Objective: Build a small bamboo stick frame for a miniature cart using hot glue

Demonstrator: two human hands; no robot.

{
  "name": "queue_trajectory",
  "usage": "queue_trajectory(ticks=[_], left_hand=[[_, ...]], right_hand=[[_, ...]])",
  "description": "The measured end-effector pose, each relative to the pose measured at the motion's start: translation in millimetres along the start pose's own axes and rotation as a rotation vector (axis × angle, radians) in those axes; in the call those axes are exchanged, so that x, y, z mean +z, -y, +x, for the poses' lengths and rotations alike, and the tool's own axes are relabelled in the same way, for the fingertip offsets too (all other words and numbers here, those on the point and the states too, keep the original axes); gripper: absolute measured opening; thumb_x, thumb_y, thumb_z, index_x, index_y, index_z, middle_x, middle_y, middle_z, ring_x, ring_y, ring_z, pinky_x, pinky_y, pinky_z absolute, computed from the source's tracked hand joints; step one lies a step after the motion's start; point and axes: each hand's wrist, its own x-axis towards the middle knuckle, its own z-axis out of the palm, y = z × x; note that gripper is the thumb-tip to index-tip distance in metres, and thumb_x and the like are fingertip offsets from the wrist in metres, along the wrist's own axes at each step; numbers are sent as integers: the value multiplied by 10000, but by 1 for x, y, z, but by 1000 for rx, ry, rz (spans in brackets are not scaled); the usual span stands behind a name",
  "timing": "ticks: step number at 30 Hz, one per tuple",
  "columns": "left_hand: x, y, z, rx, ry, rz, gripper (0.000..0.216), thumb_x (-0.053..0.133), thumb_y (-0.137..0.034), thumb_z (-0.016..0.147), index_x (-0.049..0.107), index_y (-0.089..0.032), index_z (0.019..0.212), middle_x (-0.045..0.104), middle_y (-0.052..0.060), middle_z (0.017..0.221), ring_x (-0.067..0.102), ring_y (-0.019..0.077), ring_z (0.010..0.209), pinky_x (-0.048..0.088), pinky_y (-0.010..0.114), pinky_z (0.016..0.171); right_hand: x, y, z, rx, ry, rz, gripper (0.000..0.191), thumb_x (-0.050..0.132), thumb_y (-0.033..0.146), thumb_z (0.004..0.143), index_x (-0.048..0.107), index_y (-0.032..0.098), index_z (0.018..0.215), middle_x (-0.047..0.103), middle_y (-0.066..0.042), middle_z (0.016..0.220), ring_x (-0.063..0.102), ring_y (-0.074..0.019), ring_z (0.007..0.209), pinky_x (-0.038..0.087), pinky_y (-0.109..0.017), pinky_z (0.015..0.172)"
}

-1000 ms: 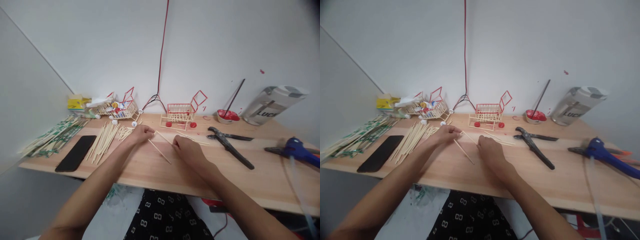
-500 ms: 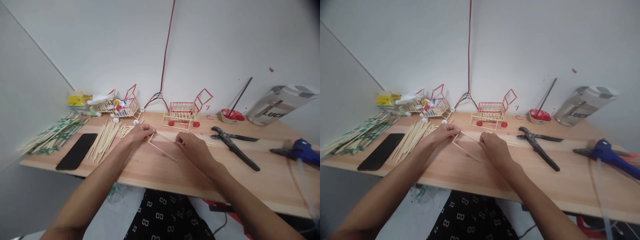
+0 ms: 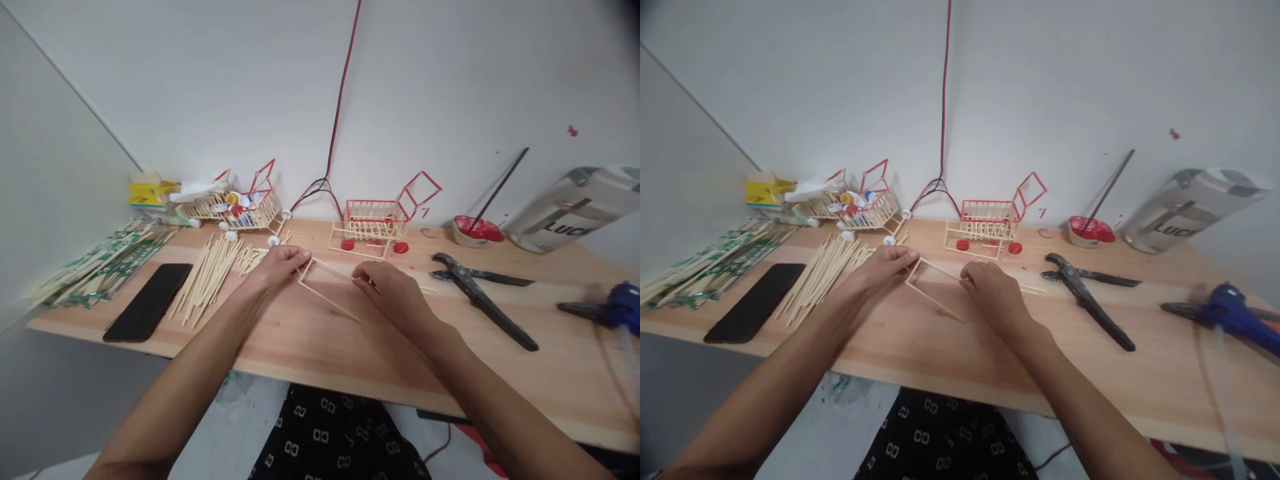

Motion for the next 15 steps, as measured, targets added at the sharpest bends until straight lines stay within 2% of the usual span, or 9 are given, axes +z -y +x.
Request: queue_trajectory(ticks=[3,5,8,11,15], left_hand=[[-3,1,-4,-58,51,-119,424,605,-463,785,661,-89,978,670,76,754,547,112,614,398,237,583],[-4,3,-8,-90,100,-146,473,613,-455,788,635,-80,1074,687,103,812,572,116,626,433,251,610],[-5,2,-17,-102,171,-88,450,655,-423,763,644,-82,1057,698,107,833,576,106,612,452,254,628],[-3,-3,-24,-85,174,-7,419,655,-395,766,634,-98,1060,709,109,876,611,134,708,460,265,671],[-2,-15,-24,68,130,197,345,627,-380,776,651,-126,1008,701,87,969,621,166,852,453,283,757]], right_hand=[[1,-7,2,-32,-8,0,127,488,232,882,572,207,791,616,-19,839,527,-163,829,344,-262,672],[1,-11,2,-30,-12,4,120,497,222,875,571,205,782,618,-20,842,526,-163,825,351,-263,681],[1,-13,2,-56,-19,16,121,497,229,880,579,205,795,624,-22,854,524,-165,833,360,-265,707],[-1,-12,3,-139,-13,17,156,480,229,897,598,196,801,628,-31,848,525,-169,841,366,-270,739],[-5,-8,7,-254,41,-39,185,473,175,895,624,161,788,628,-52,810,535,-167,805,366,-272,748]])
